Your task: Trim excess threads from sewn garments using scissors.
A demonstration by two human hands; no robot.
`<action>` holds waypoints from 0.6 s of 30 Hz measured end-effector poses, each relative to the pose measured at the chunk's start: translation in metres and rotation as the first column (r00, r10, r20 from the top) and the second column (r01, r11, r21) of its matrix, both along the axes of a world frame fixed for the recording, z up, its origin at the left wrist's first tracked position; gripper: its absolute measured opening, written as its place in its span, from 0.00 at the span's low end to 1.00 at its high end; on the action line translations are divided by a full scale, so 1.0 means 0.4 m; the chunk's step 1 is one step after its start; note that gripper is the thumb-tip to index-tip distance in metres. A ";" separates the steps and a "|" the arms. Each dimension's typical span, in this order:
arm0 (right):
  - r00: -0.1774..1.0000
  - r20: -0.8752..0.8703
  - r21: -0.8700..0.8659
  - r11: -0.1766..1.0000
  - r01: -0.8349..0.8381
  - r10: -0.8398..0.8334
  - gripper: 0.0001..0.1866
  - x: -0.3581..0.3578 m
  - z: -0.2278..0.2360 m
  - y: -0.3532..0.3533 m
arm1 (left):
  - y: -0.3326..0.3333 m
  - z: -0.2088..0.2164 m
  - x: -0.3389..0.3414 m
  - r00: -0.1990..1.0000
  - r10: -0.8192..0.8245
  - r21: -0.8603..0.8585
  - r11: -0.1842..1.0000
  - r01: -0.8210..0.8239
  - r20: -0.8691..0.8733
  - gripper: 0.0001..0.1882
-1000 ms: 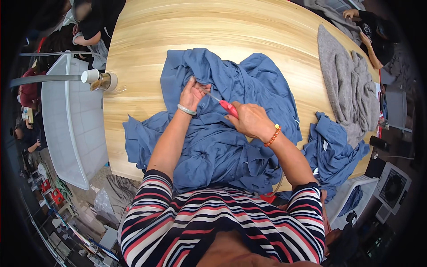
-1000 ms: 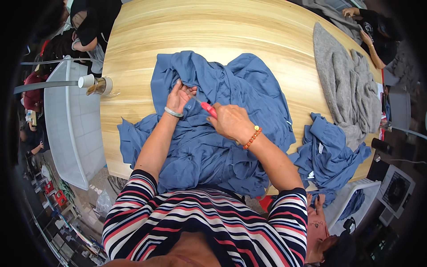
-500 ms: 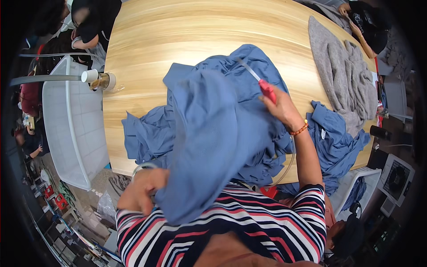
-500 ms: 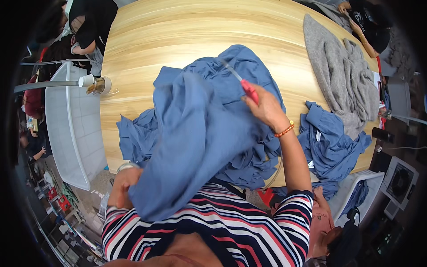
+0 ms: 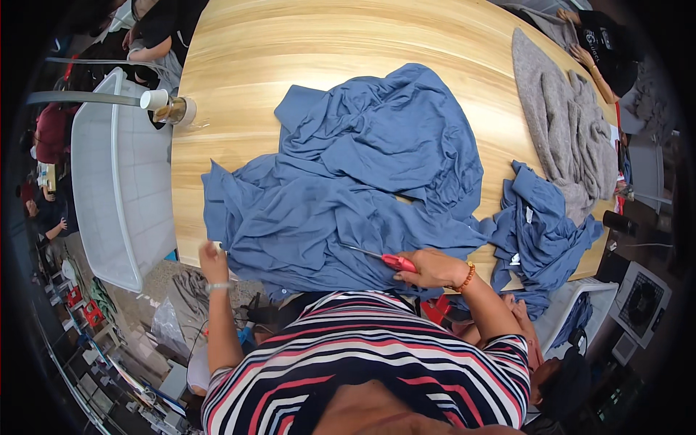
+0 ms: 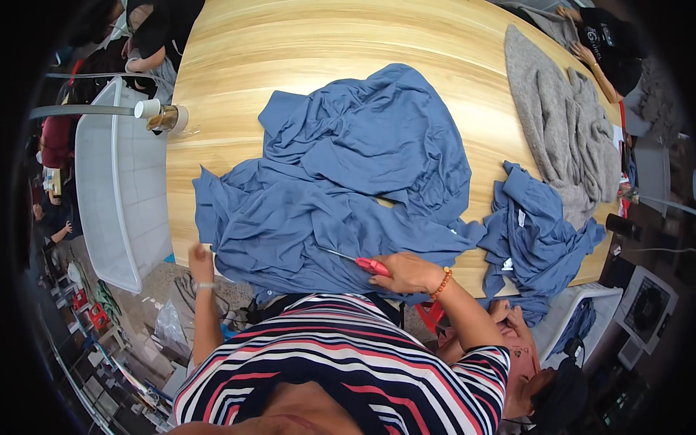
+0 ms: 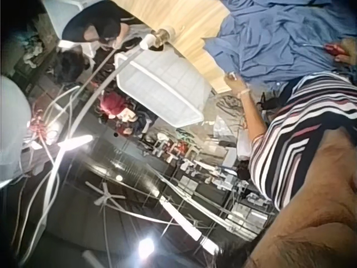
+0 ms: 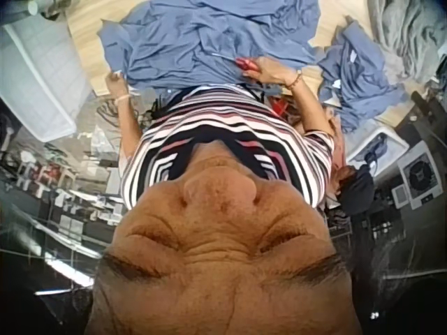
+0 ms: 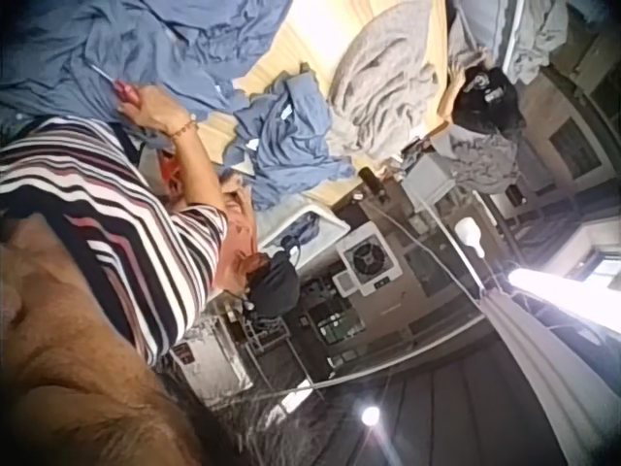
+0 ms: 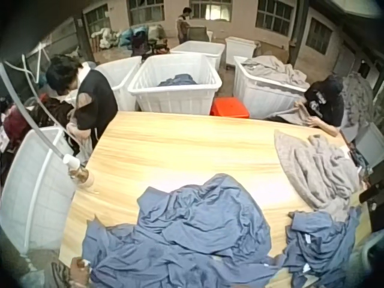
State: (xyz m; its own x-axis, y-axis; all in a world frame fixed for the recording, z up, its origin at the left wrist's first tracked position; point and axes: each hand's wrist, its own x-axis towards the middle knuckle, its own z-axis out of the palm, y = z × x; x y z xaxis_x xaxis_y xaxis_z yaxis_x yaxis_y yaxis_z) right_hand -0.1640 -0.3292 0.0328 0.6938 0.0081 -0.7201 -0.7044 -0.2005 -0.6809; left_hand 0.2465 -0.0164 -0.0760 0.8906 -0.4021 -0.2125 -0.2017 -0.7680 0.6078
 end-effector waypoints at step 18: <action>0.662 0.115 -0.843 0.280 0.460 -0.741 0.34 -0.044 -0.276 -0.416 | -0.989 -0.155 0.064 0.834 -0.546 -0.020 0.836 0.549 0.082 0.15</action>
